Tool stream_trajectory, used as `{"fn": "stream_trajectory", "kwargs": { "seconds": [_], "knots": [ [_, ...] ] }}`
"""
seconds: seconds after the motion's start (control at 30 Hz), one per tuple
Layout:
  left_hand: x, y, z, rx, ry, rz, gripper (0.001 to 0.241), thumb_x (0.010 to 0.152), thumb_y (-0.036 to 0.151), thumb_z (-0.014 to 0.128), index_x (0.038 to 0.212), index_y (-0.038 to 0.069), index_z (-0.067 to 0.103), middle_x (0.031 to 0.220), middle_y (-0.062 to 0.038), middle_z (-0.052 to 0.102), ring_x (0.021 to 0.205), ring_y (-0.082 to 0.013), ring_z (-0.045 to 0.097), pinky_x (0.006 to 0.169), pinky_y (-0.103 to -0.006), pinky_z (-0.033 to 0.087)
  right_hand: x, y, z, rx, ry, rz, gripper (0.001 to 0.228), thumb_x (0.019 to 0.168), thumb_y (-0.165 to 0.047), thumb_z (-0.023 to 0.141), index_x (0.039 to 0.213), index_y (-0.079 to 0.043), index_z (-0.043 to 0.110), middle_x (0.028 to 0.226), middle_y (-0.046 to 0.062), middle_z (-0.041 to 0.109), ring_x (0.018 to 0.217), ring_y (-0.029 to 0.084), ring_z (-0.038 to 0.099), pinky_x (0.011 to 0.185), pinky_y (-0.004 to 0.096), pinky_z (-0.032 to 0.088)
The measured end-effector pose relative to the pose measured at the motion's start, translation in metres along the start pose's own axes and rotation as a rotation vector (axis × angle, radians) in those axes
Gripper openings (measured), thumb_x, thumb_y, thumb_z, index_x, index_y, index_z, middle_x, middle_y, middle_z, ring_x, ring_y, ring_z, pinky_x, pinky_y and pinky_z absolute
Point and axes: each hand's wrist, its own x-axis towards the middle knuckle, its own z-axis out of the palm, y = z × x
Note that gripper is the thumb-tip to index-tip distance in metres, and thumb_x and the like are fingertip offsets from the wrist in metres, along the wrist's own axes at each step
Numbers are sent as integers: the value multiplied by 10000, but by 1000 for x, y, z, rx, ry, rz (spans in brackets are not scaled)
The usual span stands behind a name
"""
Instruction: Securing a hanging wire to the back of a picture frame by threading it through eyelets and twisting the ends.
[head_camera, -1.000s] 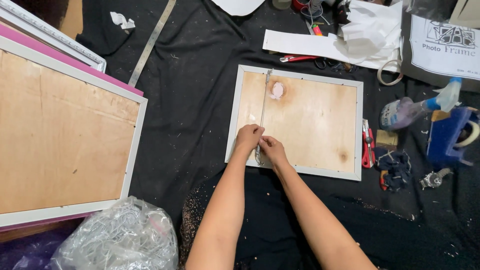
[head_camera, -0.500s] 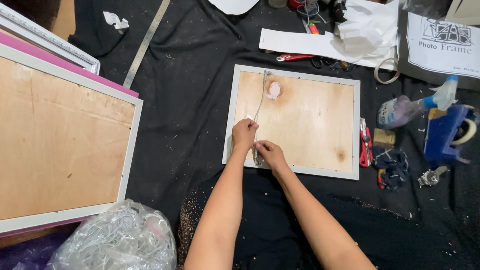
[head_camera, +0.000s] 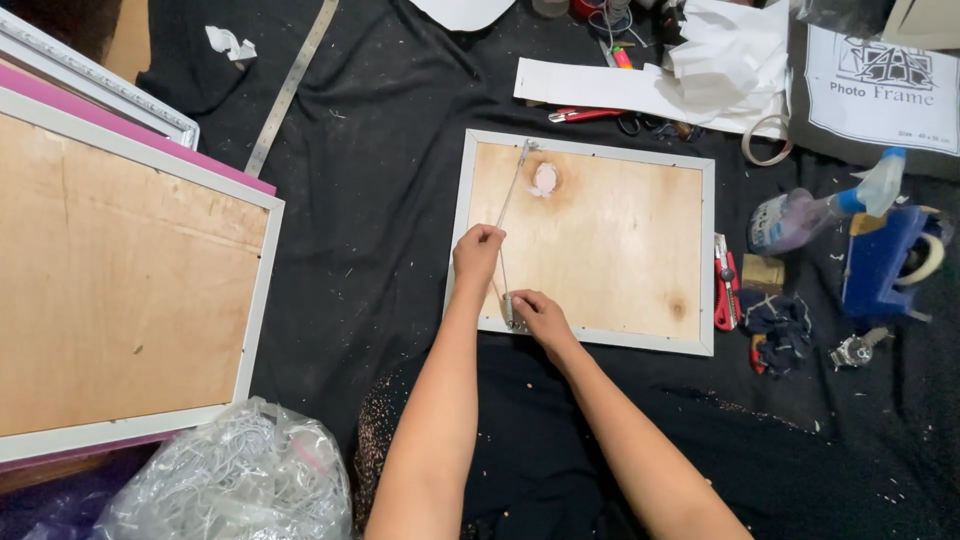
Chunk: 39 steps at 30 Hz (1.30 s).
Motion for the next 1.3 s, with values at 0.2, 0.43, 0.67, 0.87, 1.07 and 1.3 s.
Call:
{"fn": "stream_trajectory", "kwargs": {
  "seconds": [0.2, 0.43, 0.67, 0.87, 1.07, 1.3],
  "knots": [
    [9, 2, -16, 42, -37, -31, 236, 894, 303, 734, 1023, 105, 730, 922, -44, 676, 917, -203, 666, 805, -337, 580, -13, -12, -8, -30, -54, -70, 343, 1030, -322, 604, 1307, -148, 708, 1212, 158, 690, 1200, 325, 632, 1051, 473, 492],
    [8, 1, -20, 821, 309, 328, 432, 803, 168, 714, 1202, 41, 609, 1188, -152, 593, 1035, -328, 621, 874, -446, 563, -14, -14, -12, -176, -94, -100, 286, 995, -301, 637, 1238, -190, 739, 1157, 124, 685, 1169, 324, 651, 1025, 454, 522],
    [29, -18, -17, 734, 404, 385, 446, 802, 98, 717, 1217, -29, 615, 1066, -186, 616, 970, -361, 629, 846, -462, 555, -7, -8, -10, -207, -83, -106, 251, 1000, -284, 636, 1201, -181, 744, 1118, 109, 680, 1135, 307, 659, 995, 439, 535],
    [26, -20, -18, 630, 359, 252, 547, 826, 161, 800, 1322, 43, 602, 1198, -175, 613, 1083, -376, 621, 962, -466, 526, -12, -18, -18, -55, -90, -32, 285, 959, -336, 692, 1197, -195, 761, 1107, 90, 692, 1074, 230, 671, 951, 386, 546],
    [-7, -12, -33, 612, 148, -69, 934, 822, 559, 806, 1540, 107, 414, 1468, -149, 455, 1300, -379, 524, 1085, -495, 478, -34, -20, -89, 263, -64, 114, 515, 1009, -373, 613, 1424, -68, 604, 1231, 203, 659, 1128, 272, 601, 948, 346, 490],
    [-17, -44, -51, 531, 103, -323, 900, 857, 467, 767, 1539, 27, 378, 1550, -274, 369, 1305, -482, 543, 1006, -583, 517, -43, 66, -231, -42, 385, 158, 372, 962, -376, 679, 1271, -180, 747, 1277, 207, 681, 1232, 386, 610, 996, 471, 483]
  ]
}}
